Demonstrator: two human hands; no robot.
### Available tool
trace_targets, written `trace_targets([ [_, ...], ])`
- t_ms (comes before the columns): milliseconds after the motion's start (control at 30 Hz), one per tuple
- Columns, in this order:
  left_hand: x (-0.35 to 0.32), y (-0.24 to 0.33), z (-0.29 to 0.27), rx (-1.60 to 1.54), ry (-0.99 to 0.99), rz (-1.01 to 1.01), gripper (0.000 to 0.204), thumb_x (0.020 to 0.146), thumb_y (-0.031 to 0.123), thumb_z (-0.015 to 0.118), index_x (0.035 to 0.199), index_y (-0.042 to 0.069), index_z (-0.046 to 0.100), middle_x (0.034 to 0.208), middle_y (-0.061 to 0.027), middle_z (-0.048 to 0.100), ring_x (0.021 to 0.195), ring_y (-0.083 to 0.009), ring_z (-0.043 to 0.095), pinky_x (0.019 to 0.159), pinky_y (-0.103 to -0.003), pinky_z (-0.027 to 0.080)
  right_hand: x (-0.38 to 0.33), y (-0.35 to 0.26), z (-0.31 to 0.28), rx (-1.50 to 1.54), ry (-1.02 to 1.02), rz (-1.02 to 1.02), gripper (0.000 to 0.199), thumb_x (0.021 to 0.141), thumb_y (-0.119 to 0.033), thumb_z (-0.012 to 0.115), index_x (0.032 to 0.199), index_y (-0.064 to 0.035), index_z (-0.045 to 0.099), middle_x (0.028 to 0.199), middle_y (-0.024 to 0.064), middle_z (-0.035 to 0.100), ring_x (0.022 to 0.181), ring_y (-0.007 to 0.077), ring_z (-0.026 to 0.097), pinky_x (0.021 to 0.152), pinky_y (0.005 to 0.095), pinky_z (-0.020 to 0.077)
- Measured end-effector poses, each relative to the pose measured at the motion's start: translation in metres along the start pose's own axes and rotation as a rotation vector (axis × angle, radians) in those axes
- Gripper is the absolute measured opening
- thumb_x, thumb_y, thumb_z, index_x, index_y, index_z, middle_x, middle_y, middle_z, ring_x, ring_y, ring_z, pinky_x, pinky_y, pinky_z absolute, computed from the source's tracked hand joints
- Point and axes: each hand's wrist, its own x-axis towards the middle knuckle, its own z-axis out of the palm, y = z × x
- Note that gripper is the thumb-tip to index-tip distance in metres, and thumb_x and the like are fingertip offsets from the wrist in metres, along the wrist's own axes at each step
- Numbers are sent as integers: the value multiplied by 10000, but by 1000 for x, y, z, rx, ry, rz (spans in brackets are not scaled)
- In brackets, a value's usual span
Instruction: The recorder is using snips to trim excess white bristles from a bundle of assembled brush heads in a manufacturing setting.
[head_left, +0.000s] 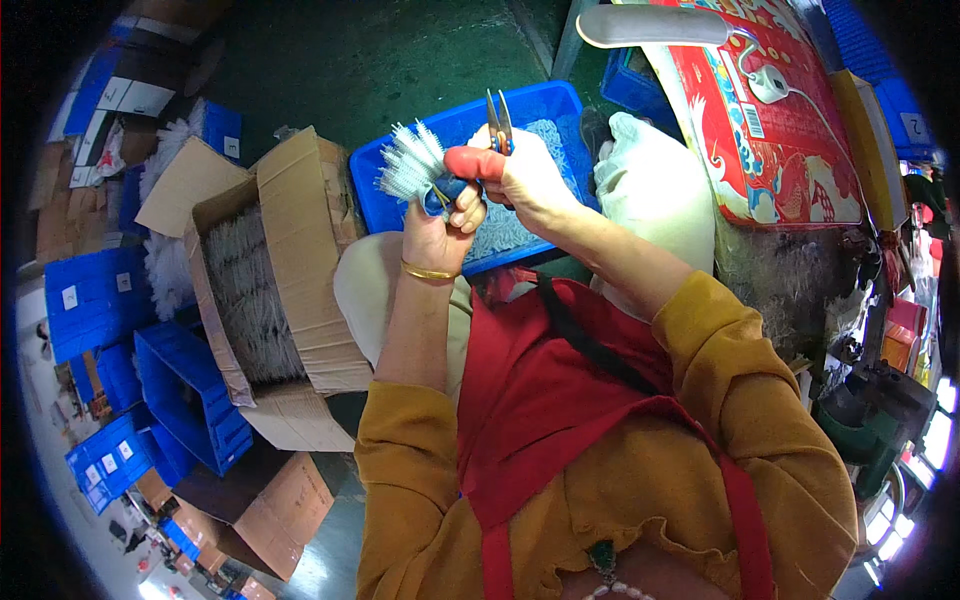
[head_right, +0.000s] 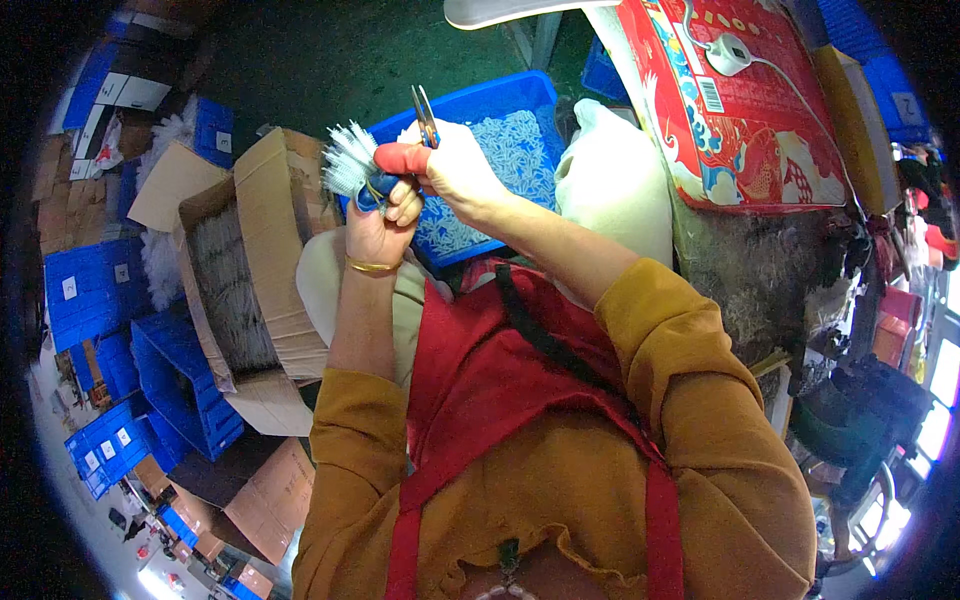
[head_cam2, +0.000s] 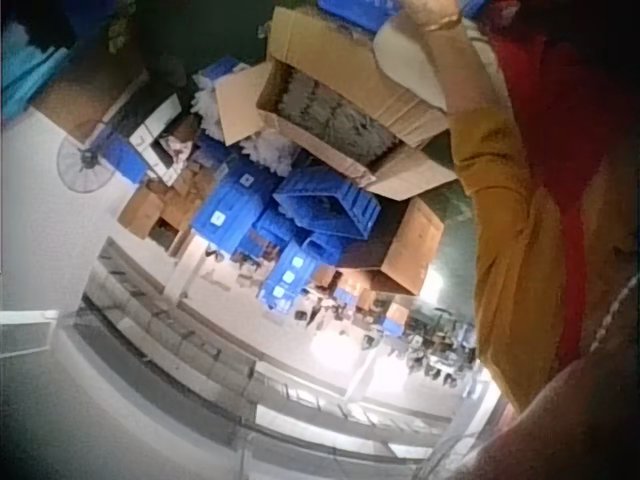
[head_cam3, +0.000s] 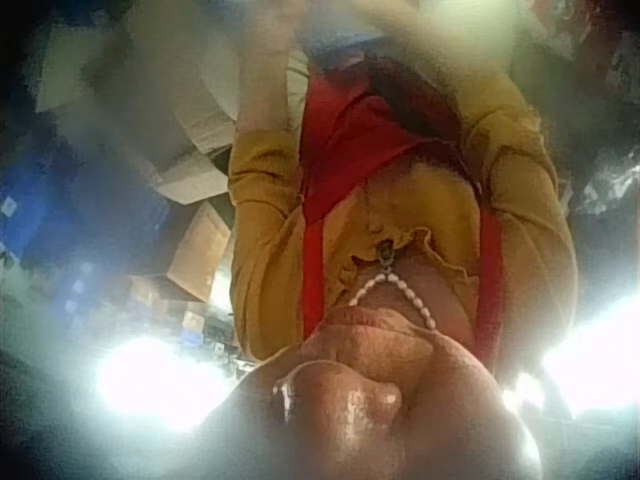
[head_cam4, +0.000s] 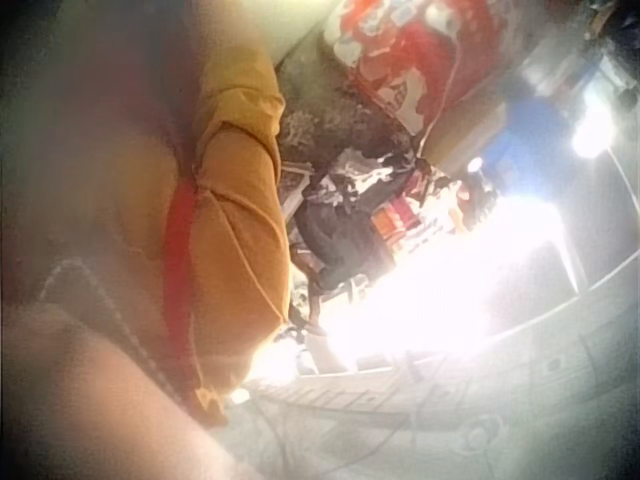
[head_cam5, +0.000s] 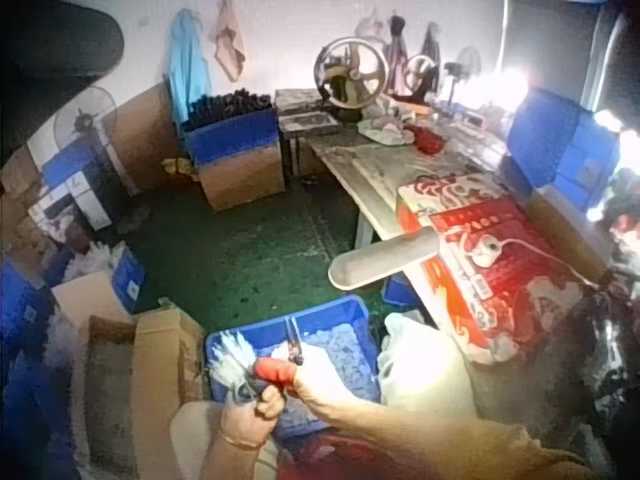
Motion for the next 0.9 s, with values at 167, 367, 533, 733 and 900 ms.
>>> trace_targets([
  [167,6,-2,-3,16,16,26,198,777,226,416,777,37,474,593,-42,434,452,-101,384,439,-213,316,4,4,2,29,60,-34,121,719,-128,590,733,-54,495,526,20,509,376,63,440,366,171,300],
  [367,5,-4,-1,97,124,142,202,783,237,431,761,43,483,598,-42,467,453,-100,402,434,-214,313,7,4,-3,-47,53,-129,141,700,-91,564,740,30,503,571,98,534,466,152,537,422,251,447],
  [533,2,-3,-11,150,139,117,200,803,225,413,746,46,482,573,-36,463,411,-83,379,380,-199,294,11,9,-4,-542,205,-234,192,654,-199,621,643,-31,529,572,67,526,538,146,502,495,276,377],
  [733,14,-22,-14,-181,432,162,84,735,208,516,738,125,505,614,20,490,507,-92,465,395,-201,372,-2,13,-4,-1296,-102,-919,199,581,-87,601,728,-69,467,690,79,483,590,281,518,489,348,421],
  [900,-1,-5,-14,-46,90,110,222,789,250,415,844,62,518,766,-58,550,615,-158,521,543,-256,424,2,10,-10,-1172,-35,-846,263,615,-106,644,804,-42,472,743,57,483,671,228,529,553,301,434],
])
